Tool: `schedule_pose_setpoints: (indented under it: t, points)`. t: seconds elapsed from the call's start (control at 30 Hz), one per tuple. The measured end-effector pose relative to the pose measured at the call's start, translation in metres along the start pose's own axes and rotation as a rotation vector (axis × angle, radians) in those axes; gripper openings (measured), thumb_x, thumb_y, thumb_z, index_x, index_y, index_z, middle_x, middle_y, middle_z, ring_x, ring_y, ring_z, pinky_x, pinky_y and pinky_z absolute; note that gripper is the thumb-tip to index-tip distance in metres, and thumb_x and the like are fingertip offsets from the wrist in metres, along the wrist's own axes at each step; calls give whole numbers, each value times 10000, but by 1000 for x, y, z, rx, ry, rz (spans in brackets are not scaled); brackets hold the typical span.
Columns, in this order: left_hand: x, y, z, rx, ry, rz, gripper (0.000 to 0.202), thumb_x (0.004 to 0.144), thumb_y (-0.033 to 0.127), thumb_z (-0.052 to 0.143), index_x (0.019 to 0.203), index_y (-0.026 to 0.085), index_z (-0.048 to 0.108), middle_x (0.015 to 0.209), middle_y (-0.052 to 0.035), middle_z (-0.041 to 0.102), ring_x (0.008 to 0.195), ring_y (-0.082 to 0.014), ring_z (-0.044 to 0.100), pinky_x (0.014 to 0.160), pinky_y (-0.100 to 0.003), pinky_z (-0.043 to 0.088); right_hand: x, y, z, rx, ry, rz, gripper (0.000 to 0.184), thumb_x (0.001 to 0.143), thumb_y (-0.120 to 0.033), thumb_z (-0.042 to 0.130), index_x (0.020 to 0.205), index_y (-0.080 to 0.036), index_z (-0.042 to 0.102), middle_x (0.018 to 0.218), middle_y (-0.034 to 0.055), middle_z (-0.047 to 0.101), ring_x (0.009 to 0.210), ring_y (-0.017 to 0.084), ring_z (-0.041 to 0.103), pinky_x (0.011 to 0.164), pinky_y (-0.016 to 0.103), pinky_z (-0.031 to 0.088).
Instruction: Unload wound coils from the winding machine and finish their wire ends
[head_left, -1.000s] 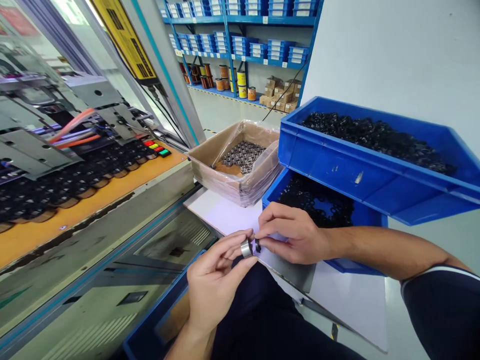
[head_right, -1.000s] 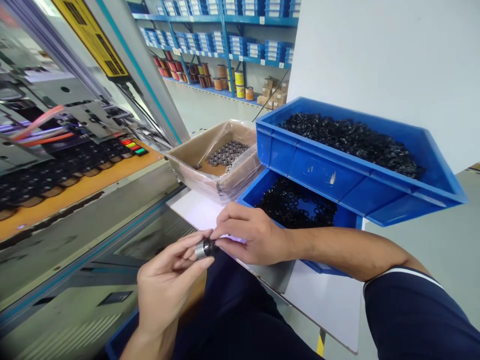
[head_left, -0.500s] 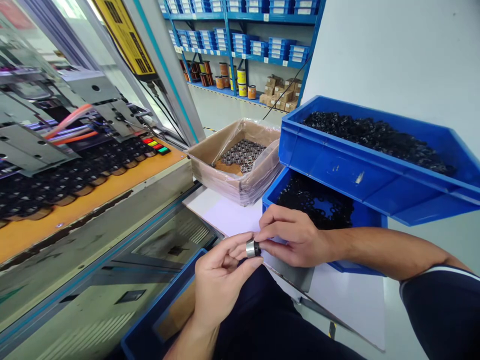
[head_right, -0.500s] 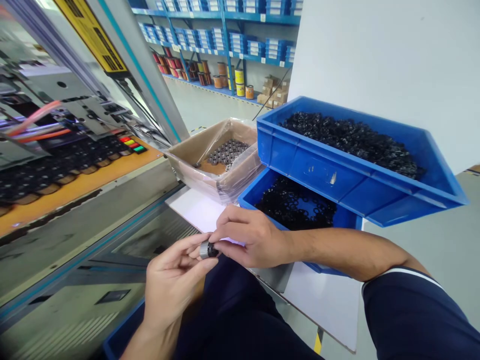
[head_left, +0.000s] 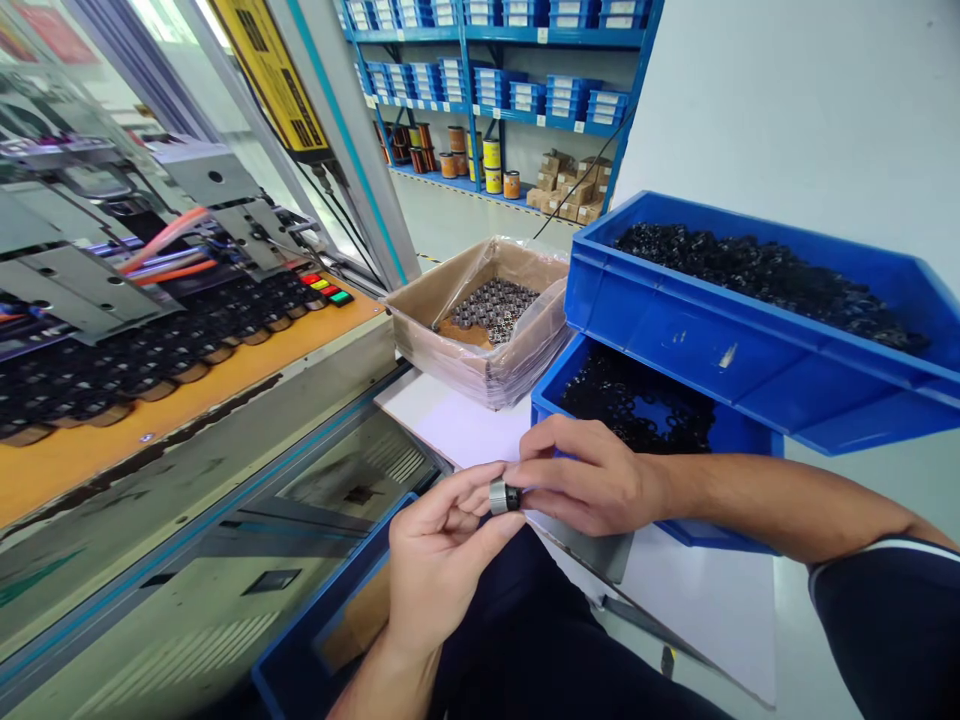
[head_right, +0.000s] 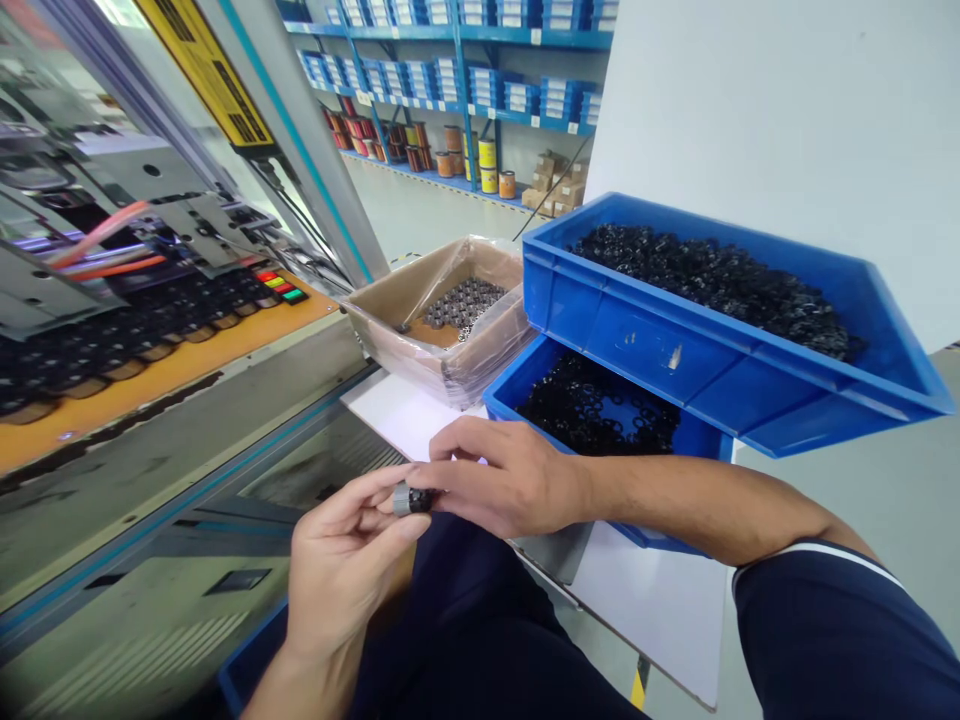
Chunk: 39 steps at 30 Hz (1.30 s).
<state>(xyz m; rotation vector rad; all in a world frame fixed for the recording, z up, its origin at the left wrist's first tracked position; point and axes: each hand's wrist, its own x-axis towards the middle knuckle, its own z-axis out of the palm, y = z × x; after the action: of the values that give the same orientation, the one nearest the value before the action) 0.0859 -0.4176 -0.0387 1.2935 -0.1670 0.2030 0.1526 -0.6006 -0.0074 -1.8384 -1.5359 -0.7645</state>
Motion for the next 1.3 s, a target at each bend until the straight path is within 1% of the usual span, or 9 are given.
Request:
schedule_pose_setpoints:
  t: [0.3,0.4,0.53,0.63,0.73,0.93,1.03,1.13,1.3]
  points:
    - [0,1,-1,-40,-50,-2,414,702,37,814,1023,299,799,914,-15,820,727,-119,767,683,-123,594,1,0,0,-57,17,-60,163,970,-196,574,1061,-74,631,906,104,614,785,138,575,652,239,512]
    - [0,1,-1,-52,-58,-9,417,700,36,813,1030,291,798,904,-20,819,737,-126,769,688,-129,596,1,0,-1,-64,16,-61,209,975,-251,581,1065,-68,625,909,109,614,802,148,584,666,253,519]
    - [1,2,-1,-48,-54,-8,406,694,33,813,1011,288,804,894,-19,819,716,-121,765,672,-128,594,1,-1,-1,-76,10,-51,149,968,-208,577,1062,-98,613,912,92,616,785,131,584,657,238,514]
    - [0,2,-1,-25,-33,-9,382,680,57,828,1002,261,807,863,-34,817,692,-136,761,650,-152,603,1,-1,-1,-74,9,-52,191,975,-267,581,1062,-100,613,911,97,617,801,142,591,673,255,531]
    - [0,2,-2,10,-18,-13,367,662,78,845,996,227,809,839,-55,813,639,-143,749,629,-180,612,2,-1,-2,-53,4,-49,161,966,-213,581,1065,-93,623,926,104,617,807,138,594,674,246,528]
    - [2,6,3,-31,14,1,369,624,43,838,947,219,817,793,-49,810,615,-150,746,611,-188,614,2,0,-1,-55,17,-53,179,954,-228,609,1058,-85,636,923,106,621,817,141,598,693,253,535]
    - [4,6,5,-58,-3,-5,402,626,18,823,954,249,817,811,-32,814,619,-135,747,621,-168,607,1,0,-1,-76,14,-60,153,957,-215,600,1048,-98,640,927,100,630,820,137,602,691,253,537]
    - [5,6,6,-67,-15,-11,403,630,15,818,956,253,818,800,-29,812,609,-129,743,604,-153,597,1,0,-2,-87,21,-58,186,961,-264,611,1023,-91,644,906,105,636,815,146,605,691,270,549]
    - [4,8,5,-36,21,10,380,608,26,836,934,221,820,760,-44,806,572,-135,733,582,-165,601,1,0,-3,-45,25,-64,161,927,-187,643,1052,-86,650,962,122,649,876,156,623,759,300,565]
